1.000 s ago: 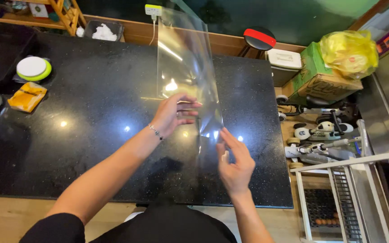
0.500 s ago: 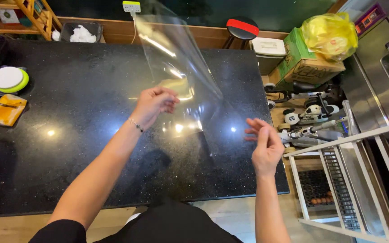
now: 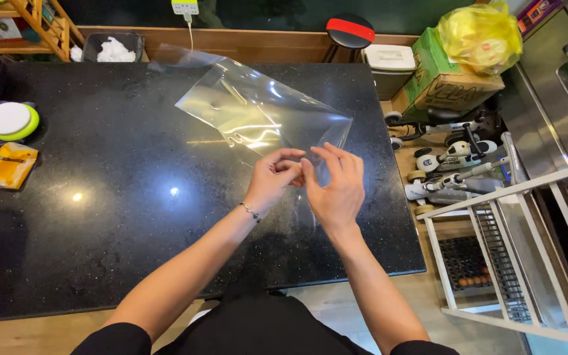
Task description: The person stands at a black counter and handles clear plastic sheets and bags. They unfold a plastic sheet, open and shake out a plastic bag, fold the sheets over by hand, press them flat, and stack the folded pieces on the counter.
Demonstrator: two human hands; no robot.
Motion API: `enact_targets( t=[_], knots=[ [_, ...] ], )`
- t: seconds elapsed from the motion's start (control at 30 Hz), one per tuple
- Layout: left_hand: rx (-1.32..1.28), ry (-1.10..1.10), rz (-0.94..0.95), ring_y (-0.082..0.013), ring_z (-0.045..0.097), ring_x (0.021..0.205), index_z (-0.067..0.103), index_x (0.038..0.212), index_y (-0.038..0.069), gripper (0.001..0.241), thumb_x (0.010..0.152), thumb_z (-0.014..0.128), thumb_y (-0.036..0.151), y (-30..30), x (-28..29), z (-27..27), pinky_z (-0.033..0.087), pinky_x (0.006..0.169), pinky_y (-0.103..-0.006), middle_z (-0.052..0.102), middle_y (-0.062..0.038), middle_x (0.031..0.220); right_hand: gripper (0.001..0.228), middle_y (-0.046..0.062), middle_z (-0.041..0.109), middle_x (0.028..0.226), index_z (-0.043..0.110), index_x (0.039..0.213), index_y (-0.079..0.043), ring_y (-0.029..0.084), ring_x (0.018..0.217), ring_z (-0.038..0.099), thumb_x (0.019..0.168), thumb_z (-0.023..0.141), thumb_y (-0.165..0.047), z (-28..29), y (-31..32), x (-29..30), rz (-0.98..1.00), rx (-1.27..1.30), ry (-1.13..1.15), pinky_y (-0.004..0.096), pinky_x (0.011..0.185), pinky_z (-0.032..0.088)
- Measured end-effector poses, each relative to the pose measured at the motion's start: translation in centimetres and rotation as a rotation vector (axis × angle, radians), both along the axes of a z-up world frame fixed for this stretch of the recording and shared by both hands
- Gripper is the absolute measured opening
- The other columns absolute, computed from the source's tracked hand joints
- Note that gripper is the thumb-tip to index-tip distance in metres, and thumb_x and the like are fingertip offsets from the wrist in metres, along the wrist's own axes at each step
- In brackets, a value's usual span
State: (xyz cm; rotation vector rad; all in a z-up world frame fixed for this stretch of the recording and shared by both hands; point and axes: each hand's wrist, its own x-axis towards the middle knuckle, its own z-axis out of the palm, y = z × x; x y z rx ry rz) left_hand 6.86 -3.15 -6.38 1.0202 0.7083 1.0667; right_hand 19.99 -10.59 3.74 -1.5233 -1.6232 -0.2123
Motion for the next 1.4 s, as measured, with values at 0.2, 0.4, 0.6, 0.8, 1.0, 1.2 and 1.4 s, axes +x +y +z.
enact_targets(
  t=[0.2, 0.4, 0.6, 0.8, 1.0, 1.2, 1.4],
  knots=[
    [-0.048, -0.197, 0.014, -0.0179, 0.075, 0.078, 0.052, 0.125, 0.010, 0.029, 0.098, 0.063, 0.008, 0.1, -0.9, 1.7, 0.062, 0.068, -0.0337, 0.075, -0.013, 0.094, 0.023, 0.006, 0.072, 0.119, 0.077, 0.108, -0.015, 0.028, 0.111, 0.063, 0.089, 0.084, -0.023, -1.1, 0.7, 0.3, 0.049, 0.025, -0.051, 0.038, 0.095, 0.053],
    [-0.161, -0.141, -0.032, -0.0163, 0.075, 0.083, 0.065, 0.116, 0.000, 0.024, 0.101, 0.057, 0.017, 2.5, -2.9, 0.3, 0.065, 0.069, -0.0372, 0.076, -0.013, 0.102, 0.020, 0.008, 0.069, 0.121, 0.079, 0.104, -0.015, 0.031, 0.113, 0.059, 0.085, 0.082, -0.021, -0.6, 0.6, -0.2, 0.137, 0.045, -0.095, 0.043, 0.096, 0.049],
    [-0.043, -0.129, -0.045, -0.0130, 0.068, 0.078, 0.070, 0.117, -0.003, 0.021, 0.101, 0.063, 0.009, 1.6, -1.2, -2.8, 0.065, 0.075, -0.0351, 0.072, -0.009, 0.096, 0.016, 0.003, 0.063, 0.096, 0.081, 0.102, -0.014, 0.027, 0.099, 0.055, 0.086, 0.081, -0.019, -0.6, 1.3, -0.6, 0.161, 0.002, -0.092, 0.042, 0.086, 0.045],
    [0.052, -0.167, 0.016, -0.0126, 0.071, 0.088, 0.066, 0.118, -0.002, 0.020, 0.104, 0.060, 0.011, 0.2, -0.1, -3.5, 0.063, 0.079, -0.0323, 0.072, -0.007, 0.102, 0.014, 0.003, 0.063, 0.092, 0.081, 0.100, -0.011, 0.025, 0.094, 0.056, 0.087, 0.080, -0.016, 0.0, 1.6, 0.0, 0.243, -0.032, -0.122, 0.041, 0.081, 0.044],
    [0.089, -0.185, 0.001, -0.0131, 0.071, 0.095, 0.065, 0.120, -0.001, 0.021, 0.104, 0.060, 0.012, -0.3, 0.1, -2.9, 0.064, 0.085, -0.0330, 0.071, -0.008, 0.109, 0.017, 0.005, 0.063, 0.093, 0.081, 0.104, -0.011, 0.028, 0.091, 0.057, 0.088, 0.079, -0.014, 0.4, 1.5, 0.7, 0.321, -0.073, -0.156, 0.043, 0.082, 0.049],
    [0.037, -0.300, 0.046, -0.0143, 0.070, 0.095, 0.056, 0.120, 0.003, 0.018, 0.106, 0.056, 0.014, -1.3, 0.6, -2.7, 0.063, 0.080, -0.0332, 0.068, -0.007, 0.110, 0.023, 0.008, 0.061, 0.092, 0.080, 0.108, -0.009, 0.029, 0.093, 0.059, 0.085, 0.078, -0.010, 0.1, 1.2, 1.0, 0.405, -0.066, -0.186, 0.056, 0.109, 0.046],
    [0.082, -0.234, 0.058, -0.0129, 0.068, 0.093, 0.055, 0.119, 0.002, 0.019, 0.105, 0.058, 0.014, -1.3, 0.6, -2.5, 0.062, 0.078, -0.0330, 0.066, -0.007, 0.109, 0.025, 0.008, 0.060, 0.091, 0.079, 0.108, -0.005, 0.028, 0.092, 0.060, 0.083, 0.079, -0.006, -0.1, 1.1, 1.0, 0.462, -0.064, -0.167, 0.058, 0.110, 0.045]
  ],
)
